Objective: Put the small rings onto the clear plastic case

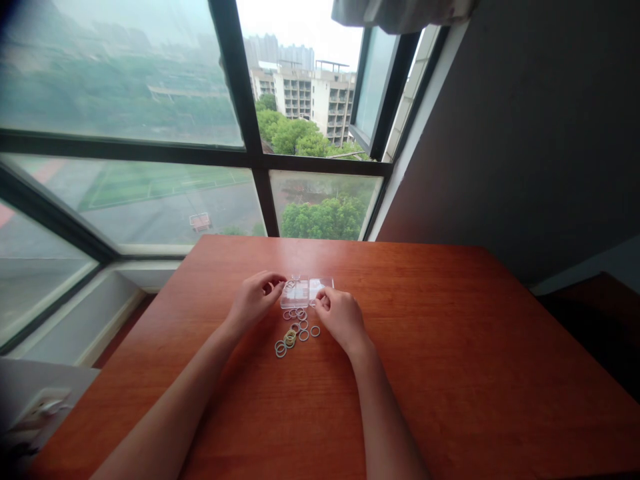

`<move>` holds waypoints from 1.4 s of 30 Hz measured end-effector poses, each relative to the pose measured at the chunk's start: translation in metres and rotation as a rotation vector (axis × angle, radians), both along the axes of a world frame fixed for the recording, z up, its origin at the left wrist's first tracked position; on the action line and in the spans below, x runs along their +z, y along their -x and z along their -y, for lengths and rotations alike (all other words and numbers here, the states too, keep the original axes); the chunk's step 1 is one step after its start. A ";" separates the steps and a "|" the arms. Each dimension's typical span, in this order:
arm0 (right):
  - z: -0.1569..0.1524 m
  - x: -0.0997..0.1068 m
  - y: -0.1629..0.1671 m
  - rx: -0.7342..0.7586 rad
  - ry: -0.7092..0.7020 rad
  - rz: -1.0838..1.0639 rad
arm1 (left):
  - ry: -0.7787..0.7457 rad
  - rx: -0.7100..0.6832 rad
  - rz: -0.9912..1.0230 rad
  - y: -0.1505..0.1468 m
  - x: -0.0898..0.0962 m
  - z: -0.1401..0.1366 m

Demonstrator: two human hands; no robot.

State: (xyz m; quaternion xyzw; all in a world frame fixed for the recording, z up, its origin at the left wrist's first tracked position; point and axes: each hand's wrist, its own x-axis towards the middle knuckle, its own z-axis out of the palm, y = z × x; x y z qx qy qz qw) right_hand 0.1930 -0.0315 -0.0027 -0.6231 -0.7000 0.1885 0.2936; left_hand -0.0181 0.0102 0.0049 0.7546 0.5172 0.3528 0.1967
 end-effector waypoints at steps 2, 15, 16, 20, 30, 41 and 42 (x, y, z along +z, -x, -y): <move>-0.001 0.001 0.001 -0.036 -0.062 -0.053 | 0.022 -0.042 0.048 -0.005 0.003 0.004; 0.003 0.003 0.010 0.008 -0.174 -0.131 | 0.190 -0.243 0.206 -0.030 0.011 0.019; 0.003 0.003 0.010 0.012 -0.180 -0.123 | 0.198 -0.239 0.215 -0.030 0.011 0.019; 0.004 0.003 0.011 0.027 -0.212 -0.085 | 0.276 -0.263 0.280 -0.029 0.011 0.019; 0.005 0.004 0.013 0.025 -0.224 0.009 | 0.053 -0.135 0.053 -0.019 0.002 0.011; 0.006 0.006 0.011 0.022 -0.121 0.102 | -0.026 0.085 -0.079 0.001 -0.013 -0.003; 0.005 0.006 0.010 0.024 -0.114 0.107 | -0.026 0.084 -0.082 0.002 -0.013 -0.003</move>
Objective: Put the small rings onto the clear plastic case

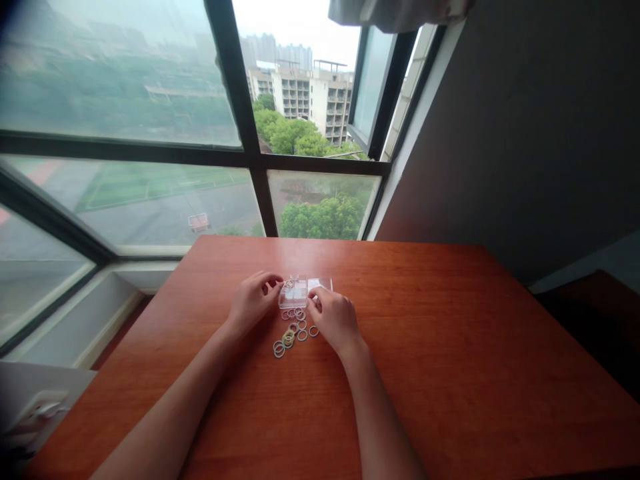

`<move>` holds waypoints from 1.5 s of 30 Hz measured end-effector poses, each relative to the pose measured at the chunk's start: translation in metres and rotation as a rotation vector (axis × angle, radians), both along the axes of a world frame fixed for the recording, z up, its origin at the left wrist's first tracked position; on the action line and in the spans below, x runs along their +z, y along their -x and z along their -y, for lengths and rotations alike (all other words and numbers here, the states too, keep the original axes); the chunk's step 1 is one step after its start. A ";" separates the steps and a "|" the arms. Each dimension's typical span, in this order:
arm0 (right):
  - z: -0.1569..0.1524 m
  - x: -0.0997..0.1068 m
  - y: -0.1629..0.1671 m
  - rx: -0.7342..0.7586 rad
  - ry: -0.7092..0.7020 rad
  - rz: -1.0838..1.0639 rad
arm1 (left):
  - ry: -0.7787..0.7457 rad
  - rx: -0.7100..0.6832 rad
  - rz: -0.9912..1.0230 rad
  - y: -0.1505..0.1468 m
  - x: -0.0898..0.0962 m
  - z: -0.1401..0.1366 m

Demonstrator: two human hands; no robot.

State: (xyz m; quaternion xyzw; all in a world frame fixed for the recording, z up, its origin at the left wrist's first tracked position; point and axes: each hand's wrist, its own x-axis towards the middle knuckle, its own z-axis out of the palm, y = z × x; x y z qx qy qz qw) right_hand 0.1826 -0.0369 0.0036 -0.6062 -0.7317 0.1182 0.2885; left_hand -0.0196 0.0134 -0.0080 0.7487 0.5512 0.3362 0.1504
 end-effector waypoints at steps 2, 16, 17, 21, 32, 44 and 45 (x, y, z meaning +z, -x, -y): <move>-0.001 0.001 -0.001 0.003 0.014 0.007 | -0.002 -0.001 -0.005 0.001 0.001 0.000; 0.007 0.002 0.002 0.194 0.234 -0.018 | -0.007 -0.022 0.001 0.002 0.010 0.002; 0.007 0.002 0.003 0.194 0.239 -0.014 | -0.006 -0.024 0.002 0.002 0.010 0.002; 0.007 0.000 0.004 0.180 0.246 0.012 | -0.005 -0.032 0.004 0.001 0.011 0.002; 0.005 0.001 0.002 0.189 0.235 0.001 | 0.006 -0.059 0.022 0.001 0.010 0.003; -0.002 0.000 -0.007 0.128 0.133 -0.194 | 0.005 -0.087 0.054 -0.001 0.012 0.004; -0.003 0.000 -0.007 0.125 0.129 -0.206 | 0.009 -0.098 0.067 -0.002 0.012 0.005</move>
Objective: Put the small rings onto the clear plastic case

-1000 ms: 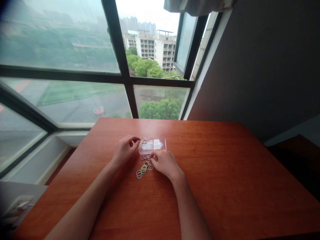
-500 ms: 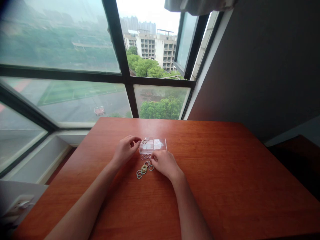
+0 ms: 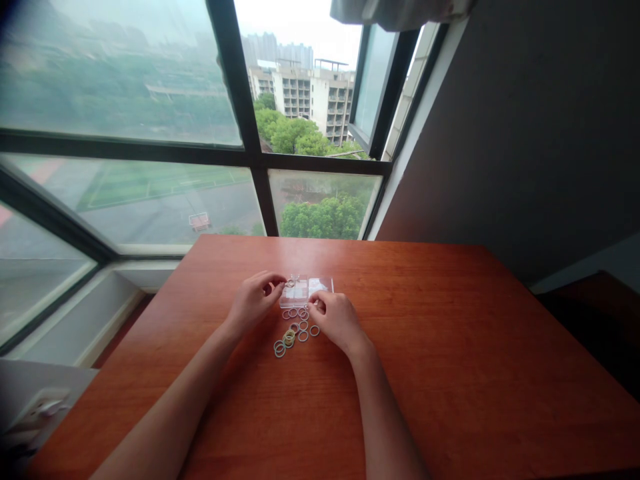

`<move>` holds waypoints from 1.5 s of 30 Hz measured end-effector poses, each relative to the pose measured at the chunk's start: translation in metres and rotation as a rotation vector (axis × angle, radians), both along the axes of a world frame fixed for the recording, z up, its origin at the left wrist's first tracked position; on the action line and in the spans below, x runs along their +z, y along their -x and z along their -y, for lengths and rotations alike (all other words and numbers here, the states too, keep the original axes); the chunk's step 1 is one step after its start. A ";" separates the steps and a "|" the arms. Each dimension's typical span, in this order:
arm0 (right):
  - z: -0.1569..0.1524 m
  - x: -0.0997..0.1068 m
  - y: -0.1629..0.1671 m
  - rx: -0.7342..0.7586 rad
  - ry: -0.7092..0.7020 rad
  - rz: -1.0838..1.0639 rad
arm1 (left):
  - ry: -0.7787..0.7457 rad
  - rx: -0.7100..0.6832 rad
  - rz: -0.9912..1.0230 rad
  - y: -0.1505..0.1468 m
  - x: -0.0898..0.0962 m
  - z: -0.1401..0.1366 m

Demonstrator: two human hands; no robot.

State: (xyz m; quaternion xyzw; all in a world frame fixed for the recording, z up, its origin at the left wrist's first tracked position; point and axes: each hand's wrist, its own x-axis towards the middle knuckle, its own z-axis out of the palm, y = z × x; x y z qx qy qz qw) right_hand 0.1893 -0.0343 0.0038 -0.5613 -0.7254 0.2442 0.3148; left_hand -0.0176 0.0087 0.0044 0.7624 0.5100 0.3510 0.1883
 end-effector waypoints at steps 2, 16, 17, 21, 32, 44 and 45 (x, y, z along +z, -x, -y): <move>-0.001 0.000 0.000 -0.018 -0.010 -0.016 | 0.017 -0.033 0.039 -0.003 0.001 0.001; 0.001 0.006 0.002 -0.083 -0.050 -0.182 | 0.188 -0.279 0.157 -0.026 0.014 0.017; 0.001 0.006 0.002 -0.082 -0.050 -0.187 | 0.190 -0.277 0.159 -0.026 0.014 0.017; 0.001 0.006 0.003 -0.077 -0.057 -0.195 | 0.184 -0.256 0.159 -0.026 0.010 0.016; 0.000 0.004 0.001 -0.129 -0.056 -0.132 | -0.038 0.072 0.073 -0.004 0.000 -0.001; -0.001 -0.002 0.000 -0.116 -0.023 -0.049 | -0.013 0.111 -0.004 -0.002 -0.010 -0.005; -0.001 -0.002 0.000 -0.113 -0.012 -0.030 | -0.014 0.111 -0.006 -0.002 -0.009 -0.005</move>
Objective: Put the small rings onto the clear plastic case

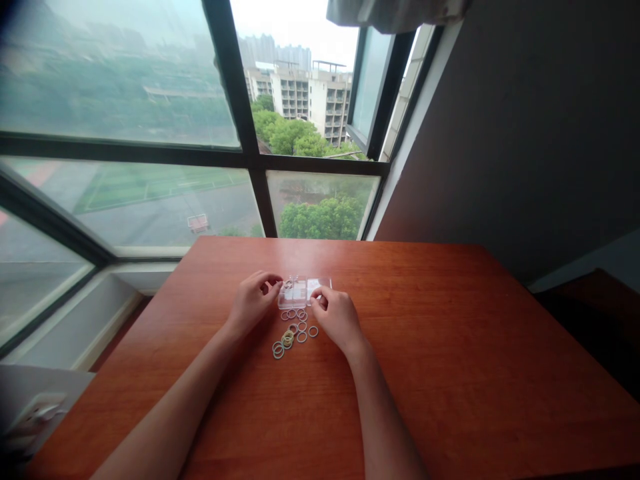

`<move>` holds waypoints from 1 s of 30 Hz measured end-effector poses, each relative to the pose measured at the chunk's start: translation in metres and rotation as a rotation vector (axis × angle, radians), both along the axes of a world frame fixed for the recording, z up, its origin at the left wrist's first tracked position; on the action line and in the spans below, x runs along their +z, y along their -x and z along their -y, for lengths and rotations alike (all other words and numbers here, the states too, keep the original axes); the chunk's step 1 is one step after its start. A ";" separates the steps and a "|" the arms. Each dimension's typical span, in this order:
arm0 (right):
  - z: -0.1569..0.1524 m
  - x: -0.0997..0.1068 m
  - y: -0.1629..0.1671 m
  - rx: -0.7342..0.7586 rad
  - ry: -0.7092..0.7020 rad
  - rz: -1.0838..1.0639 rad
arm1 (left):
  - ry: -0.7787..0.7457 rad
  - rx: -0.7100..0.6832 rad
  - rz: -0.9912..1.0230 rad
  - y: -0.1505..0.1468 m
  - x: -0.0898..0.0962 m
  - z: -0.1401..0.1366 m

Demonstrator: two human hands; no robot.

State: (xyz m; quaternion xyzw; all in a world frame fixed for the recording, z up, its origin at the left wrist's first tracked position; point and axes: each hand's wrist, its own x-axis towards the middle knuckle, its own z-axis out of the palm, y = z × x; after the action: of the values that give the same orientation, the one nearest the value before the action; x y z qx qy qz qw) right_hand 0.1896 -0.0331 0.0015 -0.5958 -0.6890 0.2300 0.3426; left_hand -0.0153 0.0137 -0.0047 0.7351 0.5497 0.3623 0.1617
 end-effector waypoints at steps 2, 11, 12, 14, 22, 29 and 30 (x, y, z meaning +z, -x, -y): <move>0.001 0.000 0.000 0.005 0.028 0.044 | -0.005 0.000 -0.003 0.000 0.001 0.000; 0.007 0.003 0.008 0.053 0.173 0.293 | 0.009 -0.025 0.013 -0.001 0.005 0.003; 0.007 0.003 0.010 0.049 0.179 0.324 | 0.011 -0.030 0.017 -0.001 0.005 0.003; 0.007 0.004 0.013 0.040 0.192 0.386 | 0.013 -0.042 0.024 -0.001 0.005 0.003; 0.009 0.007 0.015 0.017 0.245 0.561 | -0.022 -0.084 0.026 -0.002 0.005 0.005; 0.011 0.010 0.022 0.033 0.218 0.641 | -0.033 -0.123 0.021 -0.004 0.004 0.007; 0.011 0.010 0.024 0.040 0.212 0.643 | -0.030 -0.130 0.018 -0.004 0.004 0.007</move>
State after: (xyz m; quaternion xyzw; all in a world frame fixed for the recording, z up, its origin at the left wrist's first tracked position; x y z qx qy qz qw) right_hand 0.1658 -0.0440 0.0116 -0.6565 -0.7456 0.1075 0.0394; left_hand -0.0110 0.0066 -0.0006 0.7683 0.4939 0.3658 0.1787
